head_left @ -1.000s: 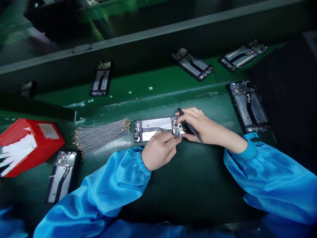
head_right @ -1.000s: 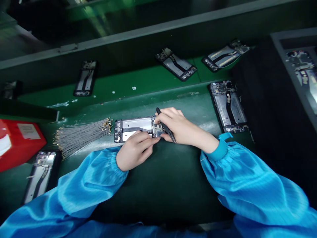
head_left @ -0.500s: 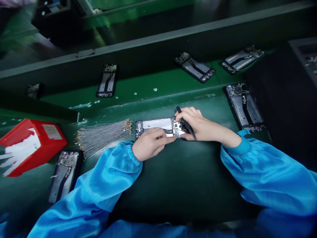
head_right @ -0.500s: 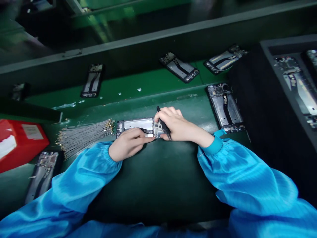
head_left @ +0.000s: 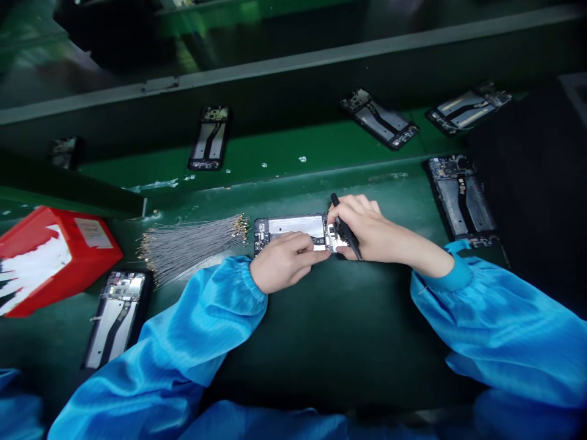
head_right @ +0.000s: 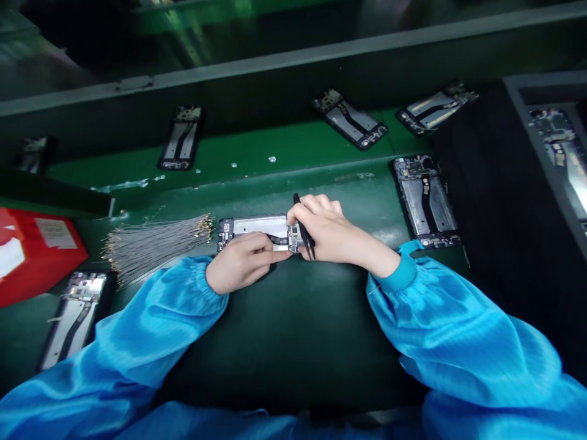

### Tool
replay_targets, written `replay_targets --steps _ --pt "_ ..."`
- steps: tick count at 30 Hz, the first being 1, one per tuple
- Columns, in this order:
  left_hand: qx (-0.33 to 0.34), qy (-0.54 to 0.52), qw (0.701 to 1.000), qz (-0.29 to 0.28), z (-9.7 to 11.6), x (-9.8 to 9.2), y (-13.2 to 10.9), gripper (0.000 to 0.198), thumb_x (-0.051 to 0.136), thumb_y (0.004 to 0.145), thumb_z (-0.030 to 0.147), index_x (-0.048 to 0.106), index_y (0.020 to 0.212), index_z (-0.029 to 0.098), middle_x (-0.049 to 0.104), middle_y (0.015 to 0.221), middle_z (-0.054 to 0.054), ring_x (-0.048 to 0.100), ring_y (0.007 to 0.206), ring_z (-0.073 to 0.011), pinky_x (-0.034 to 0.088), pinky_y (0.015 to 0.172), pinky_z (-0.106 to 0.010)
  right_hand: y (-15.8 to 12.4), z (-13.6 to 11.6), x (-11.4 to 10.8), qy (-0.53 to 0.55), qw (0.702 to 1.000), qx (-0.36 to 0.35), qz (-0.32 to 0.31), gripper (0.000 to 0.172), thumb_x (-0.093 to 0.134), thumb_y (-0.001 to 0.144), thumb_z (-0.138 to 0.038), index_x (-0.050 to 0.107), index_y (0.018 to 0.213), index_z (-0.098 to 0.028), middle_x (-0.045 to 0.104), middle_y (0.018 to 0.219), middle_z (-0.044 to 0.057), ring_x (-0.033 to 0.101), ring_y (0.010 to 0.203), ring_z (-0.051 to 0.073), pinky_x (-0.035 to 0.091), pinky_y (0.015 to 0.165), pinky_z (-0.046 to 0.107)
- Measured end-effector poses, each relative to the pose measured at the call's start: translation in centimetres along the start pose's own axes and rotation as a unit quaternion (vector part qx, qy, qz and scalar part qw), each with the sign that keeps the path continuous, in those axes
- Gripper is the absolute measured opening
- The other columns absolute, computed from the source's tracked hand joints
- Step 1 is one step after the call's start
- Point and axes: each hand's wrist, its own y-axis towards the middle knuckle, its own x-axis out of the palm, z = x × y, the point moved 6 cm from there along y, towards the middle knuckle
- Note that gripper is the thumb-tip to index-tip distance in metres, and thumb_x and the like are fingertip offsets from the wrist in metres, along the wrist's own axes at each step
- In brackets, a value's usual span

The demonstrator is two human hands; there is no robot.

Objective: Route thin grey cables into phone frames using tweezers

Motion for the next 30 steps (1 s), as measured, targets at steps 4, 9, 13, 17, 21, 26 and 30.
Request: replay_targets --steps 4,9,13,17,21,26,30 --pt "0.000 0.003 1.000 0.001 0.0 0.1 0.0 0.029 0.038 0.085 0.015 0.062 0.101 0.019 0.052 0.074 -0.003 0.047 0.067 -0.0131 0.044 0.063 -0.025 0.1 -0.3 0.1 0.006 1.000 -0.002 0.008 0.035 0.058 0.069 -0.028 0.040 0.099 -0.024 0.043 0.103 0.007 0.037 0.097 0.026 0.032 0.077 0.038" --pt "-0.056 -0.082 0.995 0.018 -0.5 -0.2 0.0 0.026 0.039 0.084 0.014 0.062 0.095 0.015 0.058 0.077 -0.005 0.052 0.070 -0.0120 0.046 0.067 -0.024 0.5 -0.3 0.4 -0.010 1.000 0.004 0.025 0.036 0.060 0.069 -0.036 0.041 0.097 -0.024 0.043 0.100 0.006 0.037 0.094 0.026 0.030 0.075 0.037" --pt "-0.067 -0.125 0.990 0.017 -0.5 -0.5 0.3 0.020 0.043 0.082 0.016 0.063 0.086 0.015 0.060 0.076 -0.004 0.054 0.068 -0.0113 0.045 0.065 -0.024 0.8 -0.3 0.5 -0.014 1.000 -0.003 0.010 0.037 0.060 0.069 -0.038 0.041 0.098 -0.024 0.043 0.099 0.006 0.037 0.093 0.026 0.029 0.074 0.036" --pt "-0.063 -0.117 0.991 0.014 -0.4 -0.5 0.4 0.020 0.043 0.083 0.017 0.064 0.083 0.015 0.059 0.072 -0.003 0.053 0.065 -0.0110 0.044 0.064 -0.023 1.0 -0.3 0.3 -0.018 1.000 0.002 -0.004 0.036 0.060 0.071 -0.040 0.042 0.097 -0.023 0.042 0.098 0.006 0.037 0.093 0.026 0.029 0.073 0.035" --pt "-0.058 -0.104 0.993 0.007 -0.4 -0.3 0.3 0.021 0.042 0.083 0.017 0.063 0.083 0.017 0.058 0.072 -0.002 0.053 0.067 -0.0116 0.043 0.065 -0.023 1.3 -0.6 0.3 -0.048 0.999 0.007 -0.018 0.034 0.058 0.071 -0.039 0.042 0.096 -0.023 0.042 0.098 0.007 0.037 0.090 0.026 0.029 0.071 0.035" --pt "-0.053 -0.095 0.994 0.010 -0.4 -0.3 0.3 0.021 0.042 0.082 0.017 0.063 0.082 0.017 0.058 0.072 -0.002 0.052 0.066 -0.0115 0.042 0.065 -0.023 1.6 -0.7 0.4 -0.055 0.998 -0.001 -0.035 0.033 0.058 0.071 -0.040 0.043 0.096 -0.023 0.042 0.098 0.006 0.037 0.089 0.026 0.028 0.069 0.033" --pt "-0.049 -0.099 0.994 0.010 -0.4 -0.3 0.3 0.020 0.043 0.082 0.016 0.063 0.082 0.017 0.057 0.072 -0.002 0.051 0.067 -0.0121 0.043 0.065 -0.023 1.7 -0.8 0.2 -0.081 0.996 -0.012 -0.031 0.031 0.057 0.073 -0.040 0.044 0.095 -0.023 0.042 0.098 0.007 0.037 0.088 0.025 0.028 0.068 0.033"
